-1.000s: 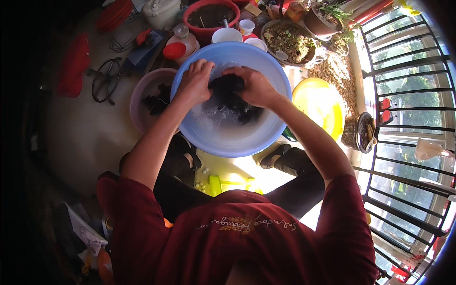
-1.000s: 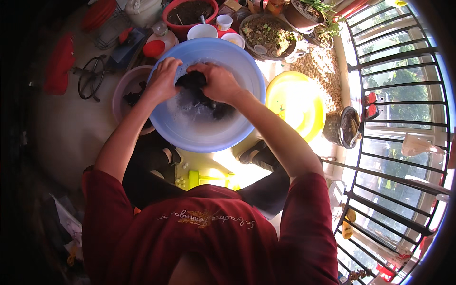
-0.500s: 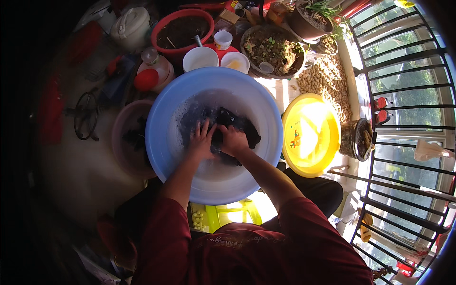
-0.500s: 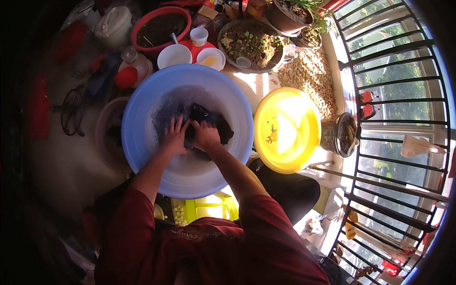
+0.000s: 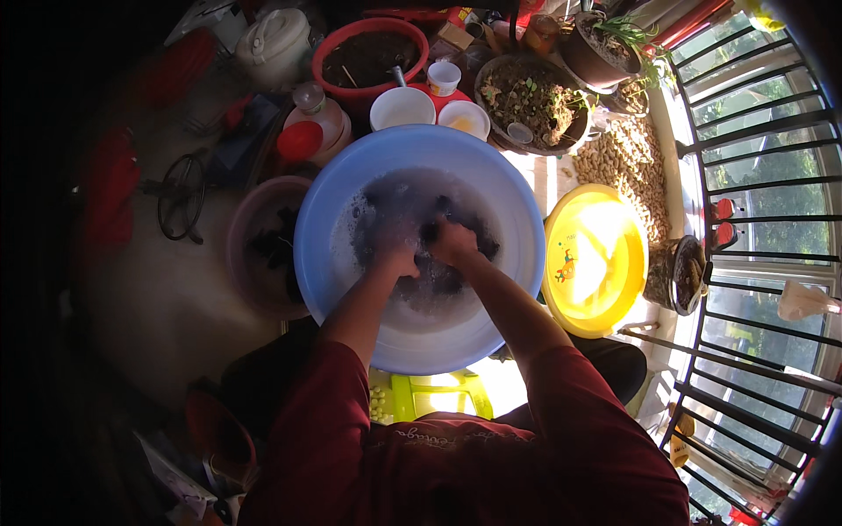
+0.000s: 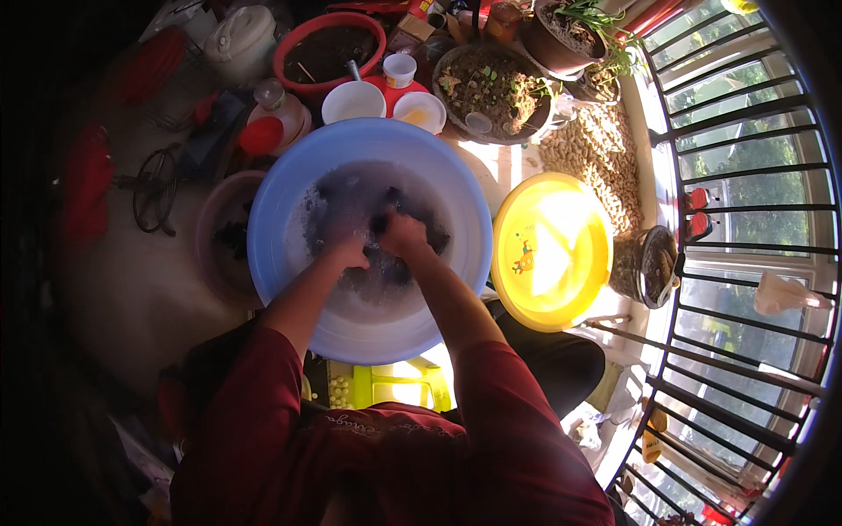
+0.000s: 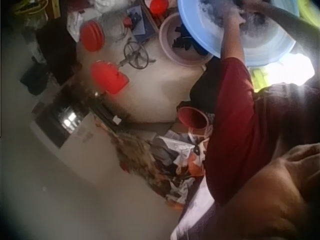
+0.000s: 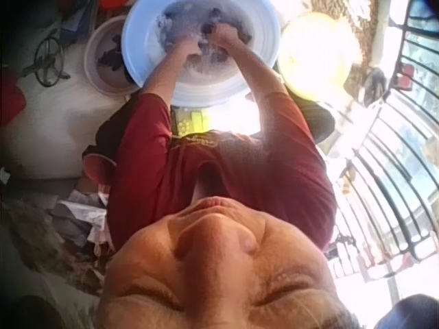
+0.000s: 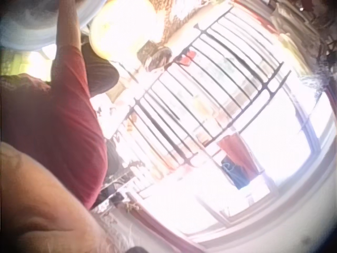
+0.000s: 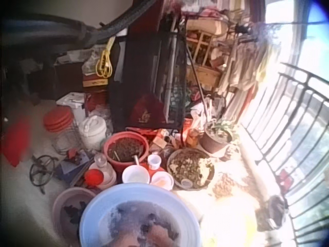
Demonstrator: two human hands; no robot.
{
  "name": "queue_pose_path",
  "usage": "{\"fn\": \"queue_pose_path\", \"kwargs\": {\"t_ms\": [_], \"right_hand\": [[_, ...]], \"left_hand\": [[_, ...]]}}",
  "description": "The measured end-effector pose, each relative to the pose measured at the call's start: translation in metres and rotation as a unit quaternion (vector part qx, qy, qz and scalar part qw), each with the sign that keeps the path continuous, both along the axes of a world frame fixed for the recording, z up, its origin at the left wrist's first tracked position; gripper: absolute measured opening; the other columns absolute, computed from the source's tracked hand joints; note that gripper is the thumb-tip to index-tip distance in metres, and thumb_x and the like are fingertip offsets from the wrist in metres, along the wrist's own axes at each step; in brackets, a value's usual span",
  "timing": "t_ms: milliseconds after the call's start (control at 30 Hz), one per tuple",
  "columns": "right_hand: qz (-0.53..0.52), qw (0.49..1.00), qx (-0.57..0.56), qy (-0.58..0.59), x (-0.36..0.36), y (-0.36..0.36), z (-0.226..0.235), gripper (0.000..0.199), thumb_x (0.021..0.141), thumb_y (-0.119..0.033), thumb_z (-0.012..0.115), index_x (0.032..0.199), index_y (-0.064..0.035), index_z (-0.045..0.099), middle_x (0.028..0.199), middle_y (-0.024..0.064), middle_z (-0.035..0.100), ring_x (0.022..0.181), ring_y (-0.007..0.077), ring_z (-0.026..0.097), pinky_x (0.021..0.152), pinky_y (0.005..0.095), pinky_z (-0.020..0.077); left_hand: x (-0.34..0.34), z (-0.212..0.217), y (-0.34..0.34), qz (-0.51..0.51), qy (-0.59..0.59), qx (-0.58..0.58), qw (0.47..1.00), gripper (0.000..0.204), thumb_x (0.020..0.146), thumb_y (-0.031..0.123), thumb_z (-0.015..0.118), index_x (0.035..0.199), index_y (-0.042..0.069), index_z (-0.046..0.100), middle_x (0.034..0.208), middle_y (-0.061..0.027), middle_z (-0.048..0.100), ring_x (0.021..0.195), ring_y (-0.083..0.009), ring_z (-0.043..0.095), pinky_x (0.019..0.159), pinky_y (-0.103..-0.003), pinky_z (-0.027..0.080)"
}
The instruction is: The person washes a black garment by hand in a blue basin of soapy water, scrubbing different sections of the fabric against themselves and squeezing the material.
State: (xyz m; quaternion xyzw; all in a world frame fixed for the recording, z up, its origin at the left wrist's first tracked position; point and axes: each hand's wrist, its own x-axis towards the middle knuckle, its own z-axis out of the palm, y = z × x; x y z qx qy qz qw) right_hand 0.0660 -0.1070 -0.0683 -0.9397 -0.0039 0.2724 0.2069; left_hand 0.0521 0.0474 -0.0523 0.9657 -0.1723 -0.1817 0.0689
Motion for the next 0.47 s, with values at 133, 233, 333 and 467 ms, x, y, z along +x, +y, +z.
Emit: {"fn": "queue_pose_path", "kwargs": {"t_ms": [133,233,333,467], "right_hand": [[0.078,0.995,0.038,-0.041,-0.007,-0.005,0.078,0.056,0.066,-0.022,0.064,0.12,-0.0137,0.052,0.097,0.0188,0.066,0.092,0.0383,0.062,0.08,0.0466,0.0488],[0.136,0.979,0.09,-0.123,-0.019,0.0,0.145,0.048,0.067,-0.021,0.064,0.115,-0.0161,0.058,0.099,0.0158,0.066,0.095,0.0362,0.062,0.084,0.0447,0.049],[0.15,0.952,0.15,-0.219,-0.012,0.0,0.206,0.042,0.067,-0.024,0.066,0.108,-0.015,0.064,0.098,0.0148,0.067,0.093,0.0328,0.063,0.084,0.0412,0.0496],[0.098,0.927,0.198,-0.303,-0.003,-0.001,0.313,0.043,0.065,-0.021,0.07,0.108,-0.0136,0.066,0.101,0.0131,0.068,0.094,0.0232,0.066,0.085,0.0346,0.0501]], "left_hand": [[-0.015,0.031,0.002,0.033,0.056,-0.083,0.994,0.11,0.048,0.032,0.087,0.139,0.008,0.033,0.139,-0.0166,0.039,0.13,-0.0324,0.036,0.106,-0.038,0.032],[-0.003,0.052,0.017,0.011,0.105,-0.289,0.952,0.116,0.048,0.029,0.088,0.142,0.008,0.025,0.141,-0.017,0.036,0.13,-0.0334,0.035,0.108,-0.037,0.029],[-0.006,0.1,0.021,-0.028,0.058,-0.432,0.9,0.115,0.052,0.028,0.087,0.143,0.007,0.019,0.141,-0.017,0.036,0.13,-0.0323,0.035,0.108,-0.037,0.029],[-0.003,0.192,0.022,-0.025,0.07,-0.522,0.85,0.1,0.061,0.021,0.085,0.141,0.008,0.025,0.141,-0.0126,0.035,0.13,-0.0259,0.034,0.11,-0.037,0.026]]}}
